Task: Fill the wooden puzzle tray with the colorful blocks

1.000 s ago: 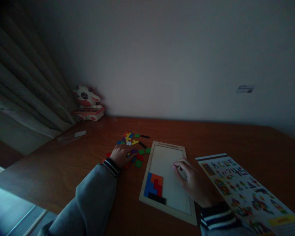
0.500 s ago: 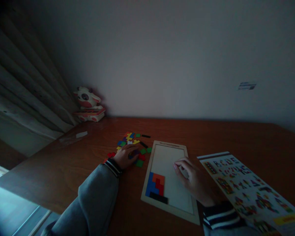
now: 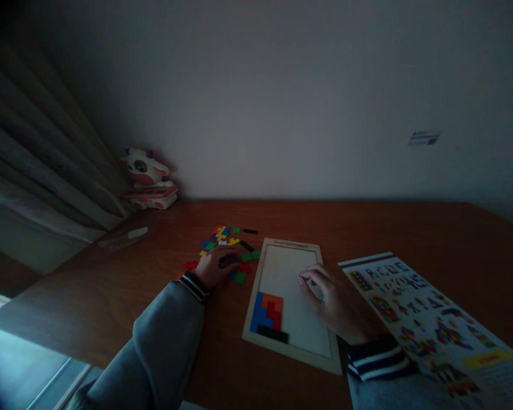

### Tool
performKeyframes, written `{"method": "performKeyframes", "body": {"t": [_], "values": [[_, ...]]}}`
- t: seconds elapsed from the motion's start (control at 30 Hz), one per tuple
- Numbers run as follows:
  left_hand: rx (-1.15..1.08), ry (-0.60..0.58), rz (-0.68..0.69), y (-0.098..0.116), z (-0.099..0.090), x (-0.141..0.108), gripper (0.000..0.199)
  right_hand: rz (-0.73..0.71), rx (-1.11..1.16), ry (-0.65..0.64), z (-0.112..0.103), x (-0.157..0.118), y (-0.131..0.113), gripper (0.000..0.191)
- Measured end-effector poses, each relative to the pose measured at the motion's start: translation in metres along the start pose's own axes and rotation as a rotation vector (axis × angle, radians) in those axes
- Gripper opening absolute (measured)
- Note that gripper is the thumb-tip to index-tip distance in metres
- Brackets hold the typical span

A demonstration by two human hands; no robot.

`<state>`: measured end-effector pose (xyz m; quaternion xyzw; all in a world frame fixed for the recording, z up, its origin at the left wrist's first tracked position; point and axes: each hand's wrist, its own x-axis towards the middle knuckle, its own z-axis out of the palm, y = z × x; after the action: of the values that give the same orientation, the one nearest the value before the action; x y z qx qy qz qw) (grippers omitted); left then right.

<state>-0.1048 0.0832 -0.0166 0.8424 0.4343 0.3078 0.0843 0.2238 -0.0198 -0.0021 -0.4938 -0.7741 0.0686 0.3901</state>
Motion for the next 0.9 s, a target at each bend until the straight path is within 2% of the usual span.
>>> {"method": "performKeyframes", "body": {"t": [0.2, 0.53, 0.73, 0.9], "values": [[0.001, 0.037, 0.16, 0.003, 0.001, 0.0, 0.02, -0.007, 0.01, -0.009, 0.0, 0.0, 0.001, 0.017], [-0.046, -0.007, 0.262, 0.006, 0.003, -0.002, 0.026, -0.001, 0.005, -0.025, 0.0, -0.001, 0.001, 0.018], [0.029, -0.007, 0.249, 0.009, 0.002, -0.001, 0.032, 0.002, 0.008, -0.028, 0.0, 0.0, 0.001, 0.017], [0.002, -0.067, 0.228, 0.013, -0.003, 0.0, 0.024, 0.004, 0.021, -0.024, -0.002, 0.001, -0.002, 0.018]]}}
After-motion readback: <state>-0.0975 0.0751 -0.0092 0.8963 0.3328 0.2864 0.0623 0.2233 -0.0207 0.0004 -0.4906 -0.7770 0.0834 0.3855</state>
